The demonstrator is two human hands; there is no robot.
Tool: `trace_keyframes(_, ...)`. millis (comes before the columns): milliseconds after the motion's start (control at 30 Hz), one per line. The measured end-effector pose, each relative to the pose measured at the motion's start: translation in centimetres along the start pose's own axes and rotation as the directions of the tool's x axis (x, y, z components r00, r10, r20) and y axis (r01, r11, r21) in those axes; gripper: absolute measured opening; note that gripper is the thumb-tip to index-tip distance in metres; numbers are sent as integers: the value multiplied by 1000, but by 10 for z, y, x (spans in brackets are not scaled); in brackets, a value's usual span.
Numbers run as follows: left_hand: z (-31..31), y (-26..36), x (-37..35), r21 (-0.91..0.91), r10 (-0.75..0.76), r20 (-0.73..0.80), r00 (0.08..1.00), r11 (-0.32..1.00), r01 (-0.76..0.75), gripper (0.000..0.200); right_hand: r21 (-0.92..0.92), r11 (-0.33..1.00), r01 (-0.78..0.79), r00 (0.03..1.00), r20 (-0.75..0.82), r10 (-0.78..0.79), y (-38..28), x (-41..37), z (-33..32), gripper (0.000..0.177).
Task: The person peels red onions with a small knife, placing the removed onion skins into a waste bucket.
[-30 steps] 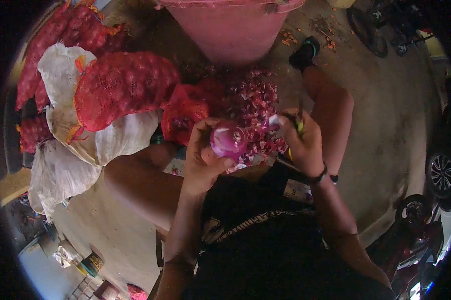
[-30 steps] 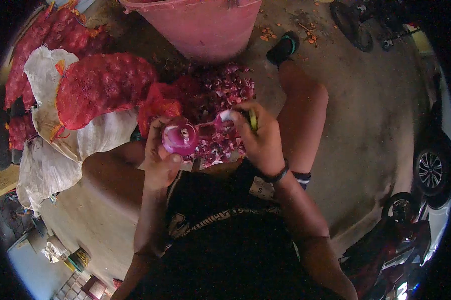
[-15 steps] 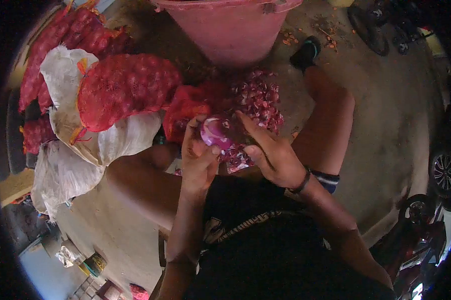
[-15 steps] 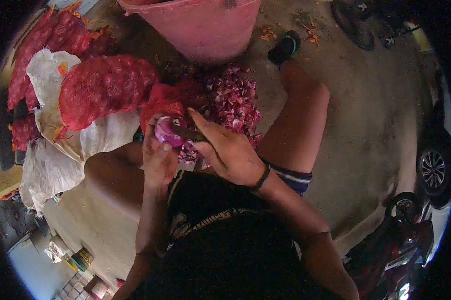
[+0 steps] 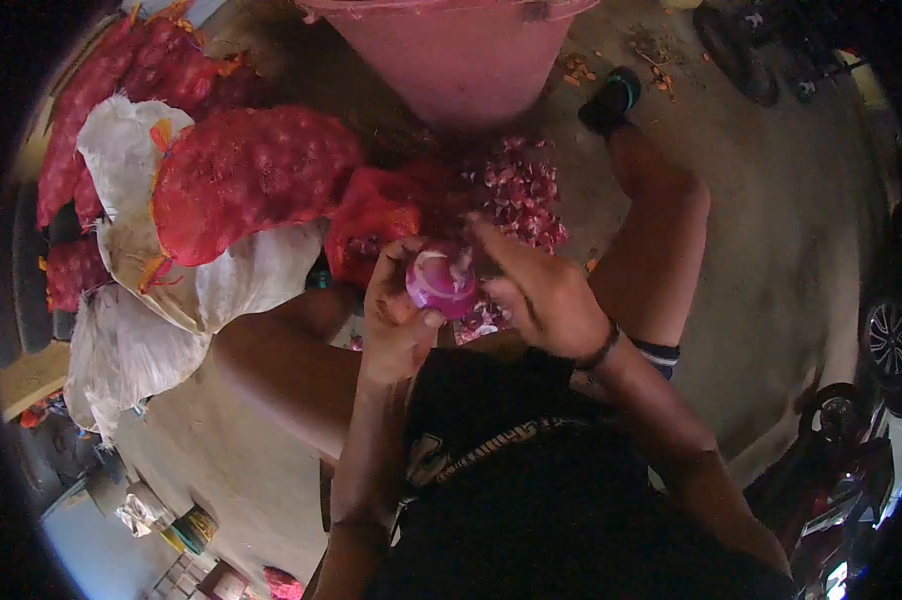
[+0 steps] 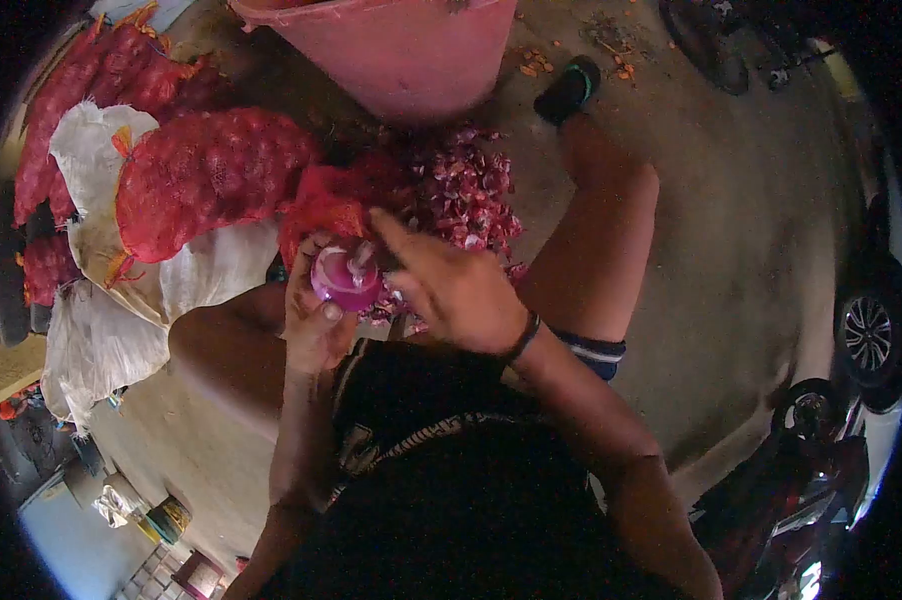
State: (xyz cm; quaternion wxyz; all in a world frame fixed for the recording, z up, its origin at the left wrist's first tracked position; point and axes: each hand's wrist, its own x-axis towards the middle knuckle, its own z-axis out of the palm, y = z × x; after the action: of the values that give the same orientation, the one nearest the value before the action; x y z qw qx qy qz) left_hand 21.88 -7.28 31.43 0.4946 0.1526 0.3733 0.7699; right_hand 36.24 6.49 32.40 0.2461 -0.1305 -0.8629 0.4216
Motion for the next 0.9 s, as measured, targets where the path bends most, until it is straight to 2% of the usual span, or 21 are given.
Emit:
trace_keyframes(100,-1,6,5,-2,34,-15,999,999,-34,78,88,970,-226,971,-59,232,24,-6,-1,50)
trace_keyframes(167,-3,3,0,-77,13,-2,1000,997,-13,79,303,901,-310,947,19,319,20,-17,7,47)
trace_keyframes(200,-3,1,3,-106,-3,9,1000,994,4,79,388,860,-332,939,47,341,20,-13,4,46)
trace_keyframes(300,-4,1,1,-168,-60,26,998,984,64,80,483,820,-308,943,39,332,12,-3,2,45)
trace_keyframes(400,-7,2,0,-157,-103,31,994,982,106,80,654,683,-324,934,109,339,6,5,0,39)
trace_keyframes(500,-7,0,3,-100,-134,44,990,985,138,77,612,714,-341,935,140,326,5,12,-4,30)
trace_keyframes(600,-9,-4,4,-35,-136,6,991,990,136,73,494,758,-426,905,248,347,8,12,-14,24)
trace_keyframes(700,-18,-4,7,21,-152,-46,987,988,153,69,612,638,-467,881,259,396,15,-1,-12,21)
trace_keyframes(767,-37,-6,12,-8,-205,-87,975,979,205,67,745,403,-532,801,287,526,20,-4,-12,20)
trace_keyframes(800,-39,4,18,66,-260,-106,960,961,268,66,793,275,-544,749,312,584,24,-5,-13,19)
trace_keyframes(833,-36,22,29,134,-313,-129,941,935,329,66,712,386,-587,727,252,639,35,-8,-8,26)
trace_keyframes(867,-33,41,42,199,-364,-156,918,899,390,66,666,421,-615,714,244,657,49,-11,-1,30)
trace_keyframes(900,-29,60,59,442,-282,-184,941,832,336,63,620,453,-641,701,232,674,64,-12,8,35)
